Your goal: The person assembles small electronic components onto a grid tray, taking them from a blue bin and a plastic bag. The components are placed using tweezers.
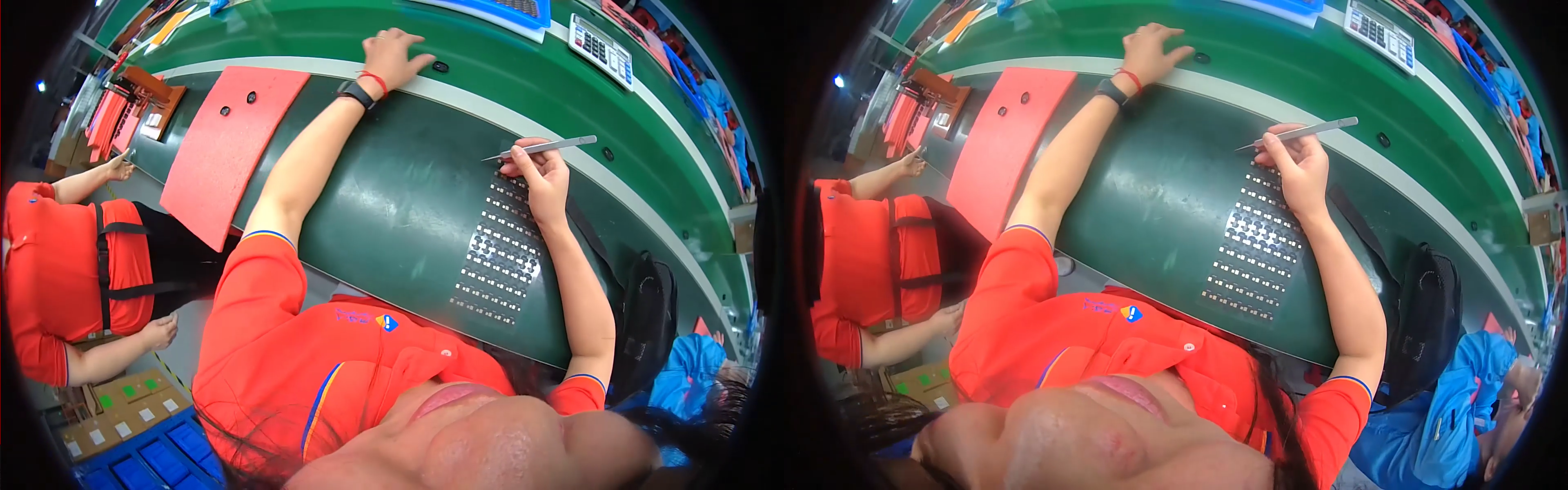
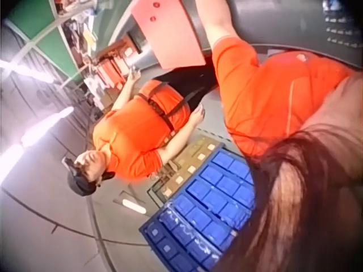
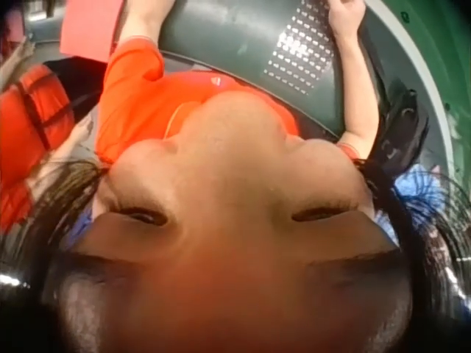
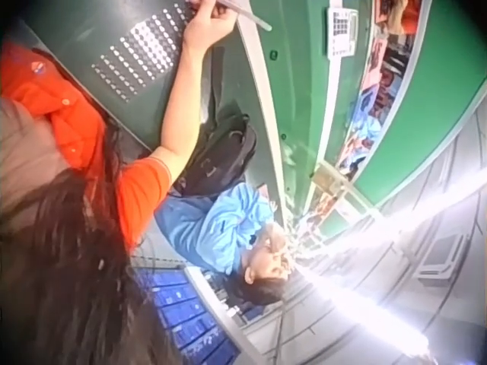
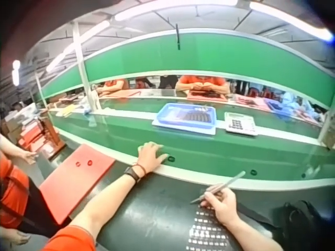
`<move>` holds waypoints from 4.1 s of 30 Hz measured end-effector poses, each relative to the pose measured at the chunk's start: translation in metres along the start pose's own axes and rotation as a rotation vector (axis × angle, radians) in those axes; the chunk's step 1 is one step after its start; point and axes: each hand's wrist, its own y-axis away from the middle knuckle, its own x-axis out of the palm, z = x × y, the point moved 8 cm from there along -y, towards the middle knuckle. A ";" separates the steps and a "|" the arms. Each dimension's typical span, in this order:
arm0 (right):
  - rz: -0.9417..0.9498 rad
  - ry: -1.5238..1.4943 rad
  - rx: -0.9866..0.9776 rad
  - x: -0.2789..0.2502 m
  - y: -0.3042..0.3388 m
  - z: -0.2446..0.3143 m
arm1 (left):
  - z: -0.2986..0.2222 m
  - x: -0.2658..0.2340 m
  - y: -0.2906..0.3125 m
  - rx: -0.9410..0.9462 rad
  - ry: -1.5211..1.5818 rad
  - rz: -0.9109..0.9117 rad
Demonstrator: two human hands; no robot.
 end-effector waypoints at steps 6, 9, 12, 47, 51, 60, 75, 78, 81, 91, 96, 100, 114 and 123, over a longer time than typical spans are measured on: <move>-0.082 0.050 -0.024 -0.011 0.006 0.011 | -0.025 0.025 0.000 -0.060 0.032 0.267; -0.112 0.051 -0.029 -0.025 0.002 0.016 | -0.032 0.013 -0.002 0.020 0.192 0.136; -0.134 0.116 0.025 -0.042 0.005 0.018 | -0.065 -0.003 0.021 0.047 0.378 0.268; -0.160 0.241 0.024 -0.076 -0.008 0.001 | -0.203 -0.028 0.100 0.636 0.593 0.376; -0.127 0.261 -0.013 -0.072 -0.007 0.003 | -0.200 -0.031 0.102 0.613 0.599 0.331; -0.310 0.155 0.105 -0.085 -0.062 0.027 | -0.201 -0.032 0.101 0.646 0.644 0.272; -0.208 0.253 0.058 -0.073 -0.013 0.004 | -0.202 -0.030 0.102 0.642 0.566 0.387; -0.169 0.184 -0.002 -0.074 -0.014 0.000 | -0.202 -0.030 0.100 0.650 0.550 0.403; -0.164 0.156 0.022 -0.070 -0.016 0.000 | -0.201 -0.031 0.100 0.646 0.547 0.428; -0.135 0.142 0.031 -0.070 -0.014 -0.004 | -0.207 -0.034 0.098 0.658 0.533 0.425; -0.120 0.172 0.050 -0.071 -0.014 -0.001 | -0.208 -0.034 0.098 0.660 0.527 0.429; -0.124 0.190 0.062 -0.072 -0.016 0.000 | -0.209 -0.033 0.097 0.664 0.532 0.418; -0.119 0.084 0.085 -0.073 -0.017 -0.004 | -0.211 -0.038 0.096 0.657 0.545 0.466; -0.103 0.031 0.050 -0.074 -0.018 -0.003 | -0.212 -0.039 0.095 0.666 0.533 0.459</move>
